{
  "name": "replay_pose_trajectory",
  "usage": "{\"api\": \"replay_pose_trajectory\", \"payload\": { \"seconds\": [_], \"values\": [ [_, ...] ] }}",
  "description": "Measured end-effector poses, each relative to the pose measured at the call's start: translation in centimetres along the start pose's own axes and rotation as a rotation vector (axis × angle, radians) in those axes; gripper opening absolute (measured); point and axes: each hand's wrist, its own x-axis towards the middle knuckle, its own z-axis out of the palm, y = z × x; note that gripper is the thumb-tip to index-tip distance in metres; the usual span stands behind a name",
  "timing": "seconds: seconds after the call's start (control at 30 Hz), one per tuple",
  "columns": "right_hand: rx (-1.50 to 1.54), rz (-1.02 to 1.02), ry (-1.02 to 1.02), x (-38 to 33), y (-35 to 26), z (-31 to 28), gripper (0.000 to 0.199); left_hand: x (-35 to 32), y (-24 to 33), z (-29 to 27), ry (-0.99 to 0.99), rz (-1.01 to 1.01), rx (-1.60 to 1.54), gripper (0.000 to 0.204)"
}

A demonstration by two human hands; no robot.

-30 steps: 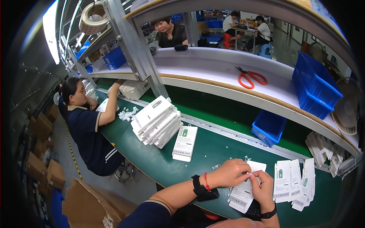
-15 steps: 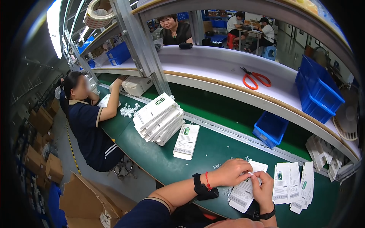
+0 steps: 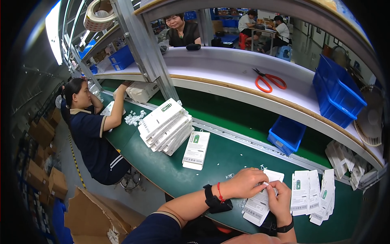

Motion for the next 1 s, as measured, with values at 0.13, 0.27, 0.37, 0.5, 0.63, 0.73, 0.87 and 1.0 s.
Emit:
{"api": "replay_pose_trajectory", "payload": {
  "seconds": [0.13, 0.27, 0.37, 0.5, 0.63, 0.73, 0.87, 1.0],
  "values": [
    [0.027, -0.007, 0.008, 0.0, -0.2, 0.1, 0.005, -0.1, 0.1, -0.1, -0.018, -0.003, 0.005, 0.013],
    [0.032, -0.010, -0.009, -0.1, -0.1, 0.0, 0.004, -0.1, 0.2, -0.1, -0.030, -0.009, 0.018, 0.013],
    [0.029, -0.017, -0.007, -0.1, -0.2, -0.1, 0.004, -0.1, 0.3, 0.0, -0.028, -0.006, 0.015, 0.014],
    [0.035, -0.030, 0.000, -0.2, -0.1, -0.5, 0.005, 0.4, 0.3, 0.1, -0.031, -0.005, 0.013, 0.013],
    [0.033, -0.066, 0.011, 0.1, 0.4, 0.0, 0.006, 0.4, -0.3, -0.1, 0.003, 0.032, 0.008, 0.010],
    [0.107, -0.066, -0.030, 0.4, -0.2, 0.8, 0.005, -0.4, 0.0, -1.1, -0.033, -0.029, 0.056, 0.009],
    [0.022, -0.030, -0.025, 0.2, -0.2, 0.1, 0.006, 0.1, -0.2, -0.5, 0.004, 0.002, 0.004, 0.009],
    [0.011, -0.061, 0.013, -0.1, -0.4, -0.2, 0.005, 0.5, 0.2, -0.3, -0.023, 0.019, -0.010, 0.008]
  ]
}}
